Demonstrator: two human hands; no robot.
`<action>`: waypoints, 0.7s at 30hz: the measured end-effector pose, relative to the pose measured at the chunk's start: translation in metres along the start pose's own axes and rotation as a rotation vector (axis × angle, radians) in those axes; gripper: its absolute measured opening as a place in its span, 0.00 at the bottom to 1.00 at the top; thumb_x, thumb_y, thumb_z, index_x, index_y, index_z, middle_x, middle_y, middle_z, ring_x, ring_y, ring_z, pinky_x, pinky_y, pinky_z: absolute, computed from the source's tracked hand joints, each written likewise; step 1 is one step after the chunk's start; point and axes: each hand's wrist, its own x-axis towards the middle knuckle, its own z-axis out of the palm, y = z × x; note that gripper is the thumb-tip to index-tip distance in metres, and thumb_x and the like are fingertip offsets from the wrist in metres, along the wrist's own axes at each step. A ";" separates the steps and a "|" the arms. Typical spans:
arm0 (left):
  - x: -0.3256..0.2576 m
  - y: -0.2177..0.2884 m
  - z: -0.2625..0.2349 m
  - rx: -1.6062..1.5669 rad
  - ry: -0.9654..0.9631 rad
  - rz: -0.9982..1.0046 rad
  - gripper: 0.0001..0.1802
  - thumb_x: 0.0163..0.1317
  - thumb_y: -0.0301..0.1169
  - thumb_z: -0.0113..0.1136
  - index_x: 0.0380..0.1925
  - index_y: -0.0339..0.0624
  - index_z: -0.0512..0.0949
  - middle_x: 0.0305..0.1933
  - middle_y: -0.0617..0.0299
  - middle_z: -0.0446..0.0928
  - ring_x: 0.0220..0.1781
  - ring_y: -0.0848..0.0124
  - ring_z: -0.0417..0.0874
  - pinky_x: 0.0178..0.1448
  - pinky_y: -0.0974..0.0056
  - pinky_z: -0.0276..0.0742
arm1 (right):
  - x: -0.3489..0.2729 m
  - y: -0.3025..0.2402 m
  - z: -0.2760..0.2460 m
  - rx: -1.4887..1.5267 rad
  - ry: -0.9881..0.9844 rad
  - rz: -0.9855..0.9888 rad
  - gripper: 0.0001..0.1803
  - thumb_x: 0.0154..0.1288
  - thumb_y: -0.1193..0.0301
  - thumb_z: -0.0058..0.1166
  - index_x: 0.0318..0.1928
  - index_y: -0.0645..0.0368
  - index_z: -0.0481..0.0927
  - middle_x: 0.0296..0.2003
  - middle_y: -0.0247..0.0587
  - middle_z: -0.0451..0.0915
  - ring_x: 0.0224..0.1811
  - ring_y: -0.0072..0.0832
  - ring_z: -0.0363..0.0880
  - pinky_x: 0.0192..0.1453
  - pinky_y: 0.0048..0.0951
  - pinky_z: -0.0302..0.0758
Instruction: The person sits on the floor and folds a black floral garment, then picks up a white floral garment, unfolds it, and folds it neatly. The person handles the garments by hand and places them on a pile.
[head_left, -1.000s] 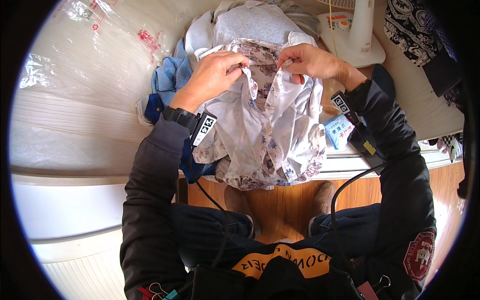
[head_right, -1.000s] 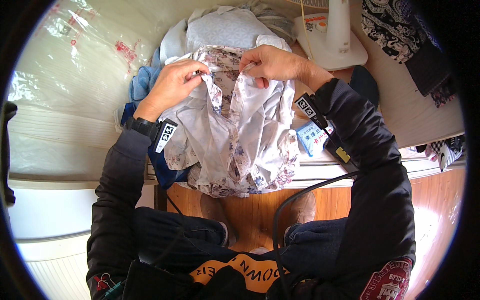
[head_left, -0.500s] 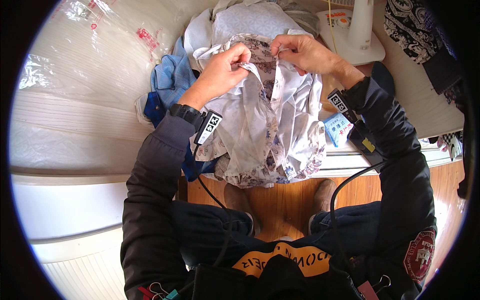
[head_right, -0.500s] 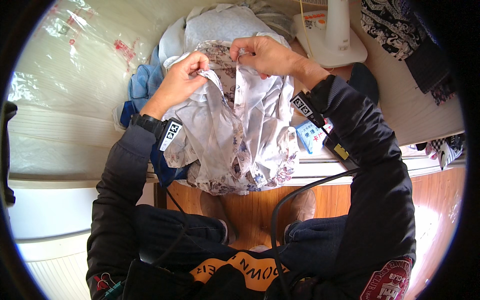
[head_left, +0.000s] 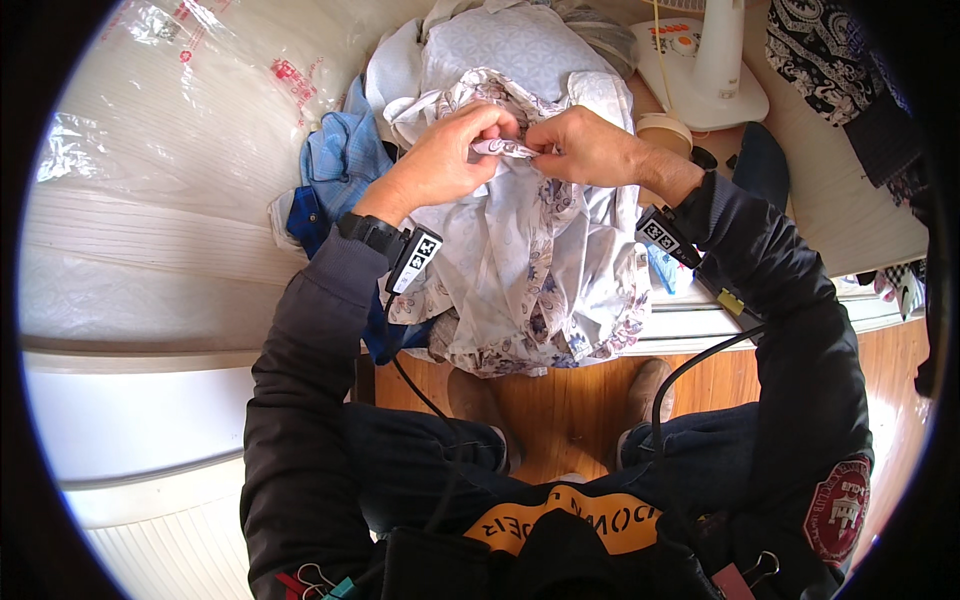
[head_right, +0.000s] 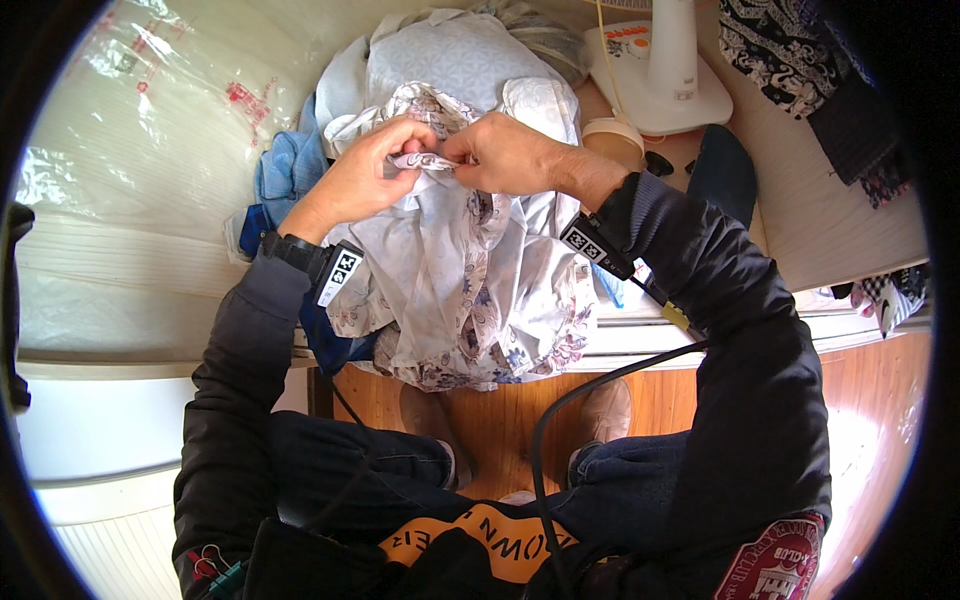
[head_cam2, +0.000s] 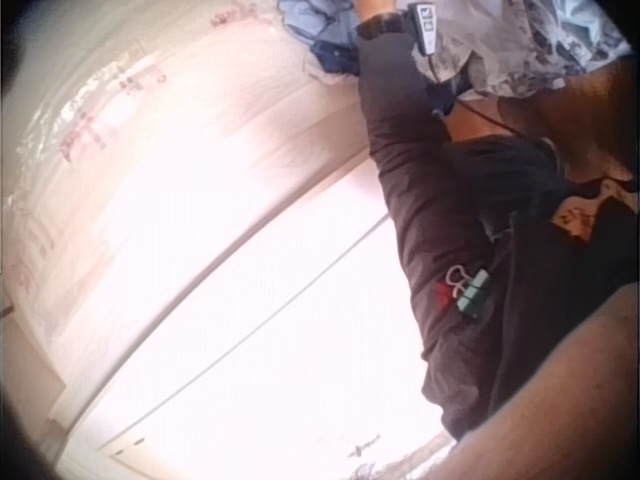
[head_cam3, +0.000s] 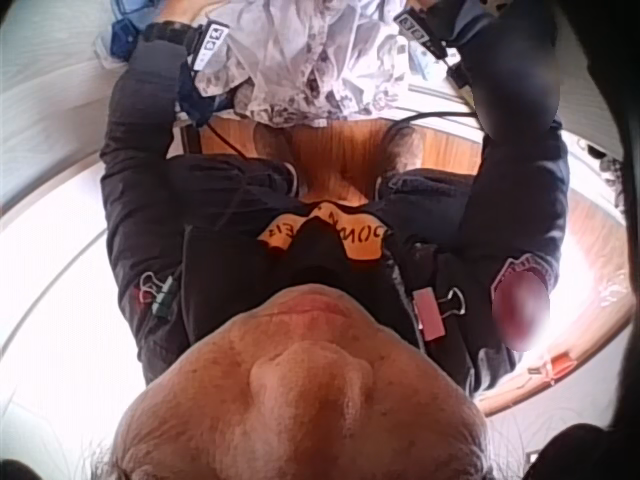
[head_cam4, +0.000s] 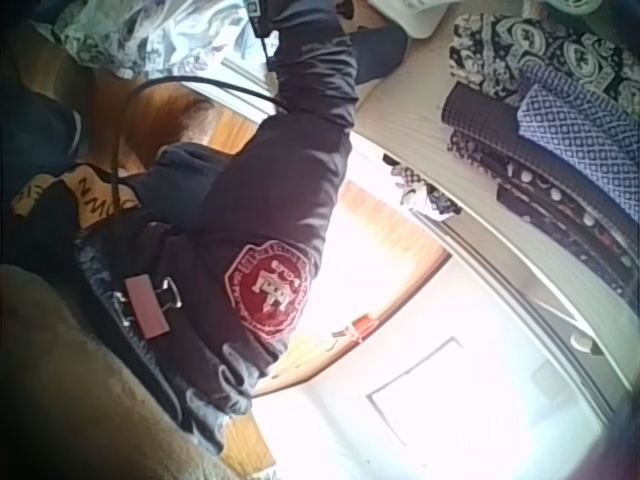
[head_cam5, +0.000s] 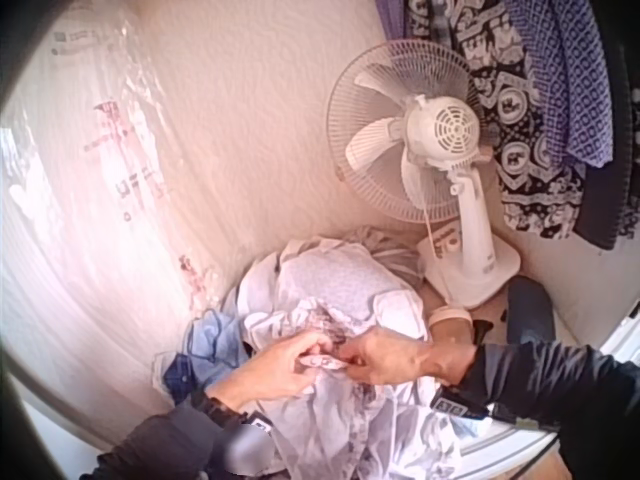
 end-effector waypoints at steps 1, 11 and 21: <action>0.000 0.000 -0.004 0.076 -0.047 0.020 0.11 0.53 0.20 0.57 0.38 0.37 0.74 0.40 0.63 0.73 0.44 0.74 0.74 0.55 0.68 0.71 | -0.001 0.001 0.000 -0.001 -0.019 -0.011 0.07 0.56 0.75 0.56 0.35 0.66 0.78 0.26 0.46 0.78 0.27 0.29 0.77 0.35 0.32 0.73; -0.003 -0.003 -0.008 -0.115 -0.225 -0.011 0.12 0.56 0.22 0.61 0.39 0.37 0.71 0.42 0.65 0.75 0.49 0.75 0.75 0.60 0.67 0.68 | -0.003 0.001 -0.001 0.092 -0.112 -0.003 0.07 0.57 0.75 0.56 0.35 0.64 0.79 0.24 0.41 0.78 0.27 0.26 0.76 0.36 0.30 0.73; -0.006 -0.001 -0.006 -0.139 -0.246 -0.077 0.16 0.58 0.21 0.59 0.47 0.38 0.73 0.44 0.62 0.77 0.48 0.75 0.75 0.58 0.68 0.70 | -0.006 0.005 -0.002 0.184 -0.159 0.018 0.07 0.60 0.76 0.58 0.39 0.64 0.81 0.29 0.36 0.79 0.31 0.21 0.75 0.38 0.26 0.73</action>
